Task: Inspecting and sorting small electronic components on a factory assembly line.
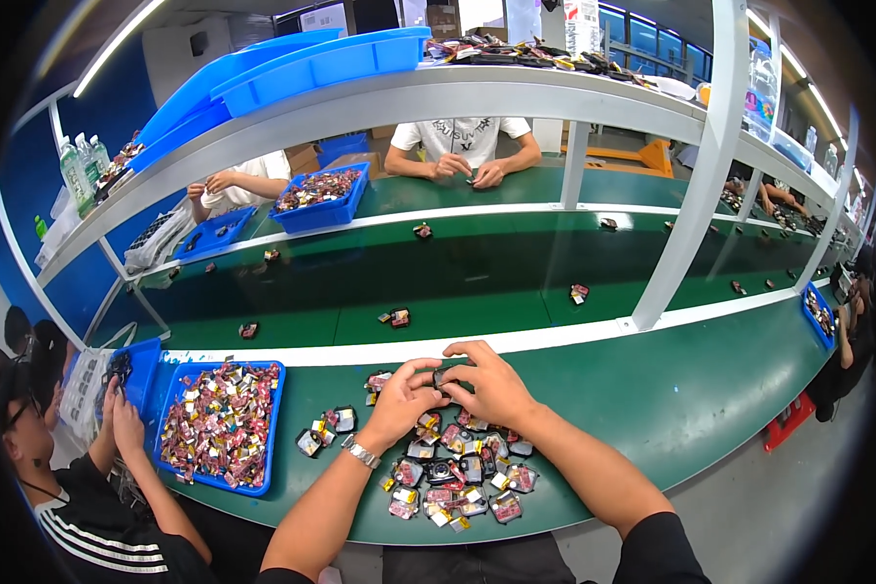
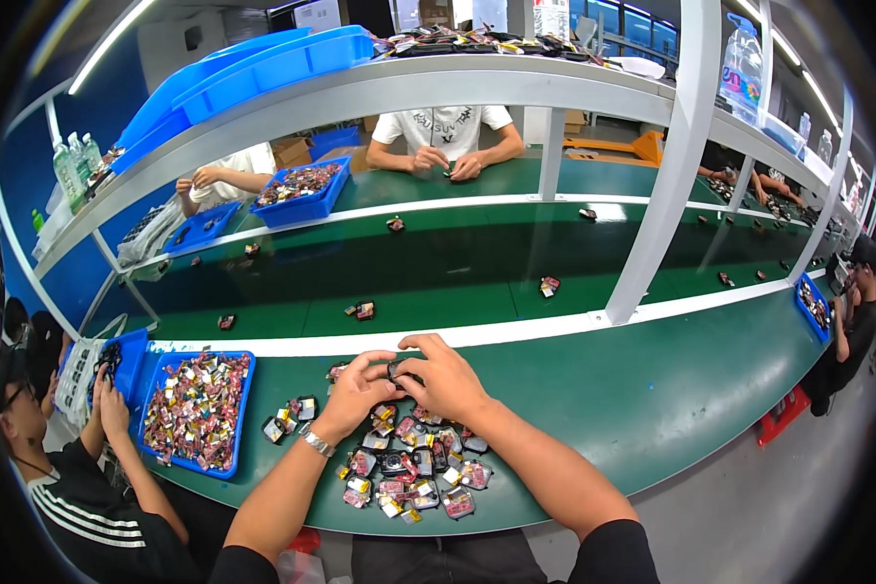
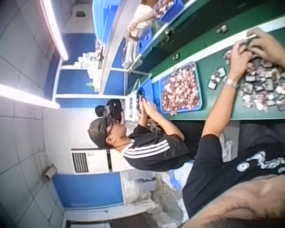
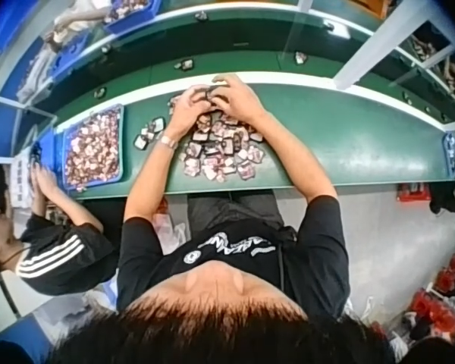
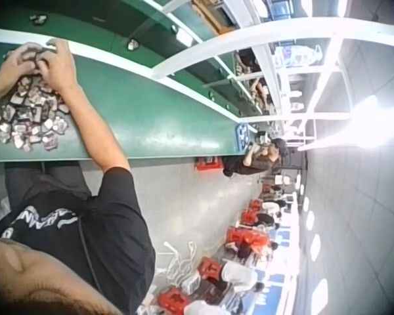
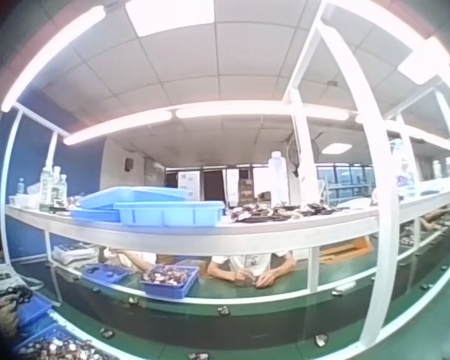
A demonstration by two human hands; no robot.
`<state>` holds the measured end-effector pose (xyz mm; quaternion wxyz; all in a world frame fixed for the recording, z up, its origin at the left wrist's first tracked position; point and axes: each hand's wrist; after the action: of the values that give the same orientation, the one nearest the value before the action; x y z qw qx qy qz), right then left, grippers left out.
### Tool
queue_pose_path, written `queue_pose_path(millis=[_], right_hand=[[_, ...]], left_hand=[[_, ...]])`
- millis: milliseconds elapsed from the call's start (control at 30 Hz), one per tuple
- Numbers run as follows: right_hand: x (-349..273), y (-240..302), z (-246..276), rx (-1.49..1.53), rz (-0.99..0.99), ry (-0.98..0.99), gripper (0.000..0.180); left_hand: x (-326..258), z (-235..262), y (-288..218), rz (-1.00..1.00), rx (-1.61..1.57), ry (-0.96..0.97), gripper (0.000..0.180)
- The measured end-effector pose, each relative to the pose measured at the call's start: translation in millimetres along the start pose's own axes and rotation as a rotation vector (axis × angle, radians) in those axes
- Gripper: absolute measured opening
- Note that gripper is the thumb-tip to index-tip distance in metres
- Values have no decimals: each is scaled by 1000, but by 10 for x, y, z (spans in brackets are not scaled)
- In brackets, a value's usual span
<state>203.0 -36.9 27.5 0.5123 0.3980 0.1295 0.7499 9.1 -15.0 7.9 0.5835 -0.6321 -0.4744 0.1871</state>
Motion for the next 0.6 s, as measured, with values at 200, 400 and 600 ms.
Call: queue_pose_path(millis=[200, 400, 600], right_hand=[[-20, -15, -13, 27, -35, 29, 10], [-33, -29, 49, 141, -34, 140, 14], [-41, -11, 34, 146, -33, 112, 14]], left_hand=[[15, -3, 16, 3, 33, 45, 42], [0, 4, -13, 58, 32, 49, 32], [16, 5, -3, 77, 72, 29, 31]])
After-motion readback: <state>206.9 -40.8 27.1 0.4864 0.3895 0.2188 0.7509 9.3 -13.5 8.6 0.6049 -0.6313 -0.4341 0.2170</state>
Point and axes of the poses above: each hand's wrist, its own x-axis towards the middle knuckle, its own z-axis out of the back of the hand, y = z × x, and after that the axes turned 14 degrees about -z, right-handed
